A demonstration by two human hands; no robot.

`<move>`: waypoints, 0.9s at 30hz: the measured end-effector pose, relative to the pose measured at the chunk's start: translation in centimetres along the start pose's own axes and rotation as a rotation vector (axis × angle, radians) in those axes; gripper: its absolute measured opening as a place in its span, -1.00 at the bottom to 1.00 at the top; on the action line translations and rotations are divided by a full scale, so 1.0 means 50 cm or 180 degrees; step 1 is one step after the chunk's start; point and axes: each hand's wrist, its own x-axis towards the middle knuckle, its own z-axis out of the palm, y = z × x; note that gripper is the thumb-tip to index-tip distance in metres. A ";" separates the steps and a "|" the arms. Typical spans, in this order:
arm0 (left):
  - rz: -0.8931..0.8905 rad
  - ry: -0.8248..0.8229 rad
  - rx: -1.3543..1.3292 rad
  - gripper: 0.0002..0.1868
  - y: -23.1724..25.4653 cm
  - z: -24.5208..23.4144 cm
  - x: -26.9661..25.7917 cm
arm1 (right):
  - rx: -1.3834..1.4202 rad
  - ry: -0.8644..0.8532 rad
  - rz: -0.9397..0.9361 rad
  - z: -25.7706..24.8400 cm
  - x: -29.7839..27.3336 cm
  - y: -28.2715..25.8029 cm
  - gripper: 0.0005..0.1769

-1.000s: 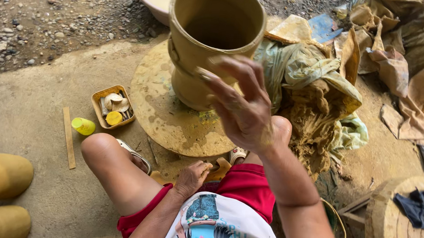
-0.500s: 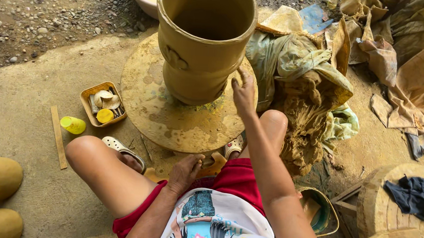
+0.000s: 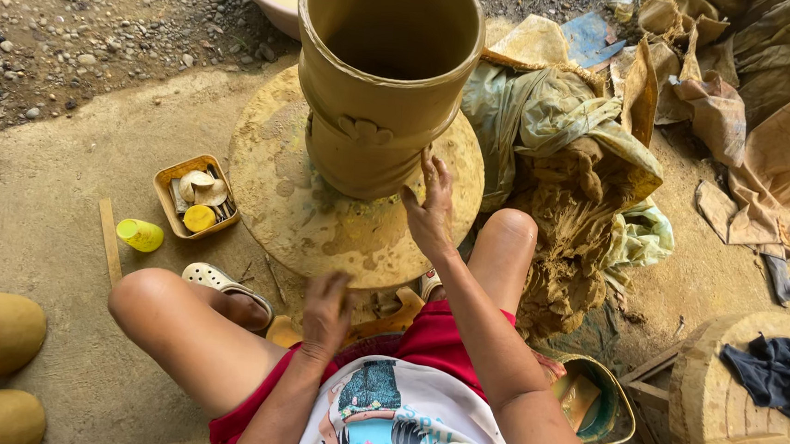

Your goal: The person attaches clay pieces to the exterior of a cylindrical clay vessel on a manual wheel and uses a wooden tool to refine a clay coil.

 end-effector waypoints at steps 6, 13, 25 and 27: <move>-0.2036 0.0601 -0.0562 0.01 -0.114 -0.015 0.055 | -0.1117 0.0226 -0.0312 -0.001 -0.105 0.041 -0.48; -0.3406 0.0389 -0.1314 -0.34 -0.196 0.015 0.054 | -0.1159 -0.0776 -0.0654 0.048 -0.192 0.008 -0.48; -0.4211 0.1453 -0.1436 -0.70 -0.562 0.065 0.142 | -0.1938 -0.2097 -0.1154 0.044 -0.206 -0.032 -0.28; -0.4427 0.0812 -0.1405 -0.46 -0.537 0.135 0.072 | -0.2043 -0.2076 -0.1251 0.044 -0.204 -0.018 -0.30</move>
